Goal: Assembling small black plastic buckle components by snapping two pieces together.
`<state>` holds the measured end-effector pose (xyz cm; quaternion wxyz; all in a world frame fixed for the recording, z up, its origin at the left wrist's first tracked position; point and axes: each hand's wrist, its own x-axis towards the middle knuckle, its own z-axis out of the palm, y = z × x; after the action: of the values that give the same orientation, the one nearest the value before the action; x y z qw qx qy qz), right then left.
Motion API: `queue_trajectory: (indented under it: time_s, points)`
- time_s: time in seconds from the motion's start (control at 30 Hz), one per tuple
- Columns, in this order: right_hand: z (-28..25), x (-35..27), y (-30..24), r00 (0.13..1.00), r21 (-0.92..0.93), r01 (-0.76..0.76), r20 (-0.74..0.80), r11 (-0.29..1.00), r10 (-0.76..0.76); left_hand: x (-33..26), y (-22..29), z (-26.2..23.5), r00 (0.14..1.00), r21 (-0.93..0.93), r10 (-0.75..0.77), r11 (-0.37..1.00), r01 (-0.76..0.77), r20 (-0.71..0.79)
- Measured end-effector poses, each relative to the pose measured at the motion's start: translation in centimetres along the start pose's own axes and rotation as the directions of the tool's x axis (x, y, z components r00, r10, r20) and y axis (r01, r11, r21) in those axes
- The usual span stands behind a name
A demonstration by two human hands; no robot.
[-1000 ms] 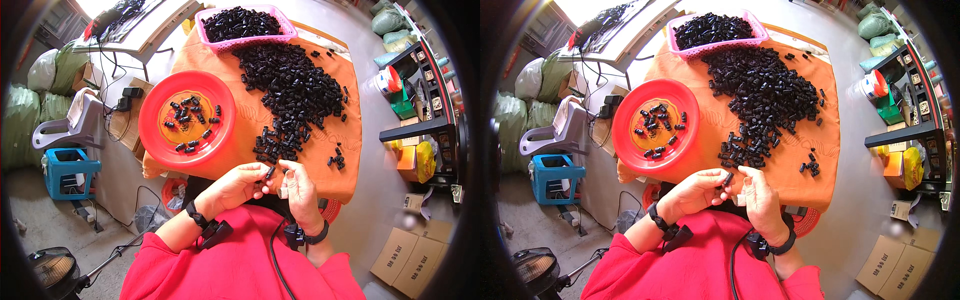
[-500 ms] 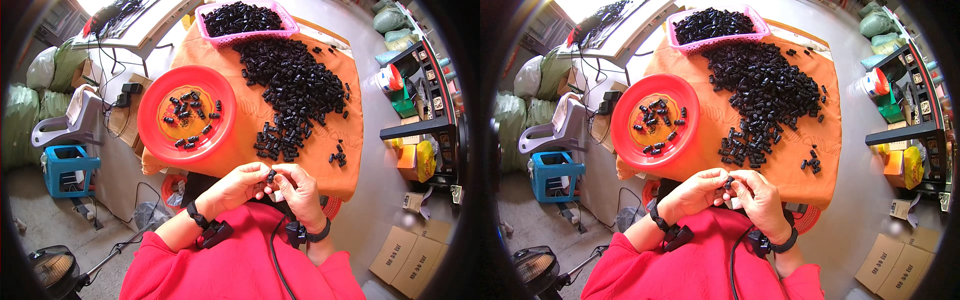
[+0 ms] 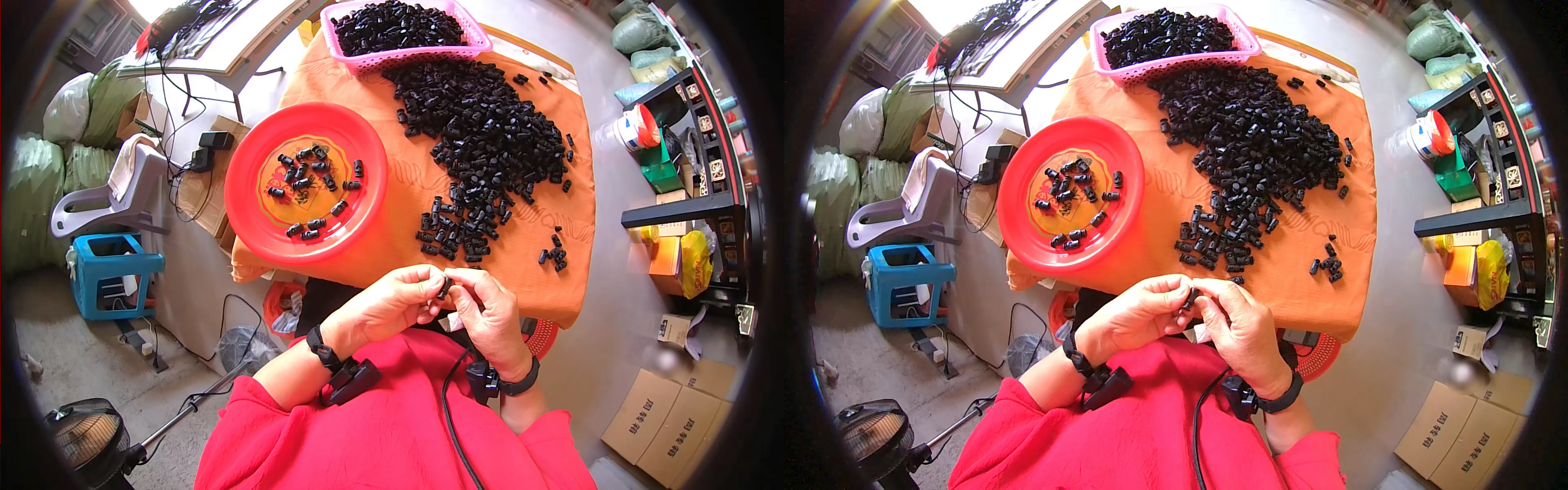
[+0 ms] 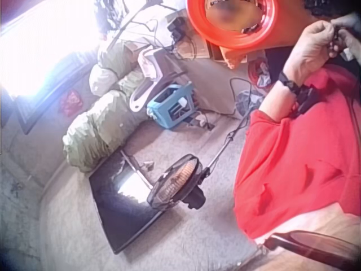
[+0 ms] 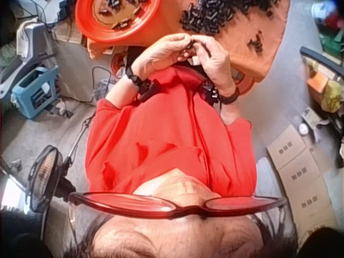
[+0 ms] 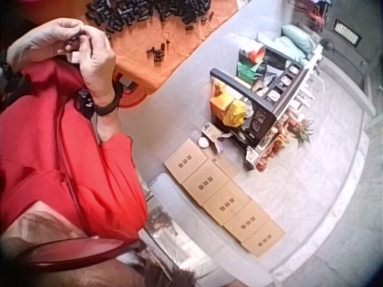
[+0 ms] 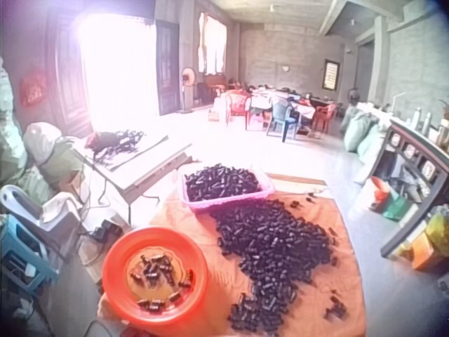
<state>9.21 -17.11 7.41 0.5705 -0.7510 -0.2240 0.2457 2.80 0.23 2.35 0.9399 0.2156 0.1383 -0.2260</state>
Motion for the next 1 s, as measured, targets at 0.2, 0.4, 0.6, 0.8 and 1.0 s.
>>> queue_trajectory:
  time_s: [0.2,0.4,0.6,0.8,1.0]
  points:
    - [-0.2,-0.1,0.0,0.999,-0.095,0.040,0.031,0.995,-0.037,0.0,-0.2,0.0,1.000,-0.041,0.007,0.999,-0.007,0.010]
    - [-0.3,-0.1,0.6,0.981,-0.186,0.160,0.140,0.969,-0.135,0.4,-1.1,-1.4,1.000,-0.059,0.007,0.998,-0.006,0.024]
    - [0.1,-0.1,0.0,0.991,-0.184,0.130,0.041,0.974,-0.125,0.2,-1.0,-0.9,0.999,-0.113,-0.026,0.993,0.023,-0.028]
    - [0.4,-0.2,0.2,0.988,-0.191,0.152,0.010,0.970,-0.153,0.1,-1.2,-0.7,0.999,-0.090,-0.030,0.996,0.027,-0.035]
    - [0.3,-0.1,0.3,0.978,-0.284,0.204,0.012,0.937,-0.209,-0.1,-1.0,-0.3,1.000,-0.052,-0.011,0.999,0.010,-0.007]
